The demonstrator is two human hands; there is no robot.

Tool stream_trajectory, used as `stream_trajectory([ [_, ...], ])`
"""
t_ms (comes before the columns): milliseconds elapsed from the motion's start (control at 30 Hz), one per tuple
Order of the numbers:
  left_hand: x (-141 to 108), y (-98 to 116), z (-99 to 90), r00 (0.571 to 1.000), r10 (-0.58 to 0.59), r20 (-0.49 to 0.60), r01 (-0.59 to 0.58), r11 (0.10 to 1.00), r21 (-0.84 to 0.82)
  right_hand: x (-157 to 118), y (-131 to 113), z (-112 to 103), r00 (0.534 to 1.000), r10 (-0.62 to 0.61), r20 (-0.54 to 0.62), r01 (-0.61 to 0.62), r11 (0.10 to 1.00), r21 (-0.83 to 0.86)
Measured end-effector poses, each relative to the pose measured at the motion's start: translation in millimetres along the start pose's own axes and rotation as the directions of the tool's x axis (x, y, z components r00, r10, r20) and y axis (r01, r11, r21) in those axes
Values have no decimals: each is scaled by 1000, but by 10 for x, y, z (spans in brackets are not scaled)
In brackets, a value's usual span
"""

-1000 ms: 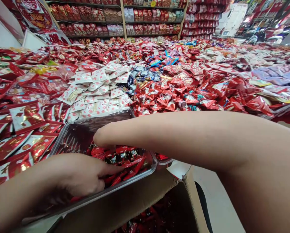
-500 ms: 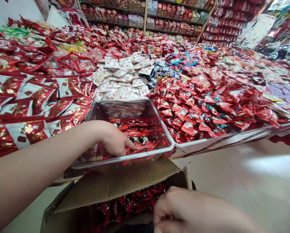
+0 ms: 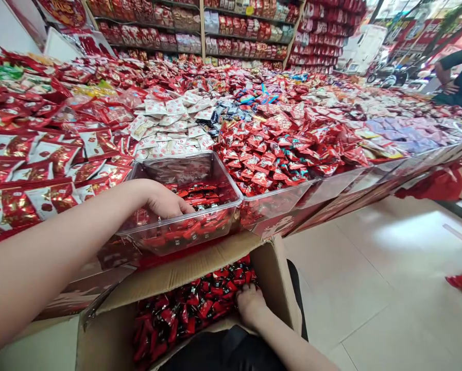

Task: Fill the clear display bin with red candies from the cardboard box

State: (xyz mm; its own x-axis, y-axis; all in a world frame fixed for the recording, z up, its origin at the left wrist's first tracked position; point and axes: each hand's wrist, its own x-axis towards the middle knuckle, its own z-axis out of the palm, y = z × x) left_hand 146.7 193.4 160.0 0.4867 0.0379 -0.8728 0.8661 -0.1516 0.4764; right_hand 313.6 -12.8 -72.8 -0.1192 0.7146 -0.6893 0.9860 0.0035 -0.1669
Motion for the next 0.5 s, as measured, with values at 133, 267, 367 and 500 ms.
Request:
stream_trajectory([
  [133, -13, 13, 4, 1000, -13, -20, 14, 1000, 27, 31, 69, 34, 998, 55, 22, -55, 998, 8],
  [267, -23, 12, 11, 999, -23, -27, 23, 1000, 21, 6, 172, 54, 999, 38, 35, -41, 996, 85],
  [367, -11, -9, 4, 1000, -14, -24, 14, 1000, -10, -131, 211, -18, 999, 0, -51, 8, 987, 158],
  [500, 16, -24, -25, 999, -3, -45, 3, 1000, 20, -479, 154, -366, 978, -149, -149, 209, 782, 587],
])
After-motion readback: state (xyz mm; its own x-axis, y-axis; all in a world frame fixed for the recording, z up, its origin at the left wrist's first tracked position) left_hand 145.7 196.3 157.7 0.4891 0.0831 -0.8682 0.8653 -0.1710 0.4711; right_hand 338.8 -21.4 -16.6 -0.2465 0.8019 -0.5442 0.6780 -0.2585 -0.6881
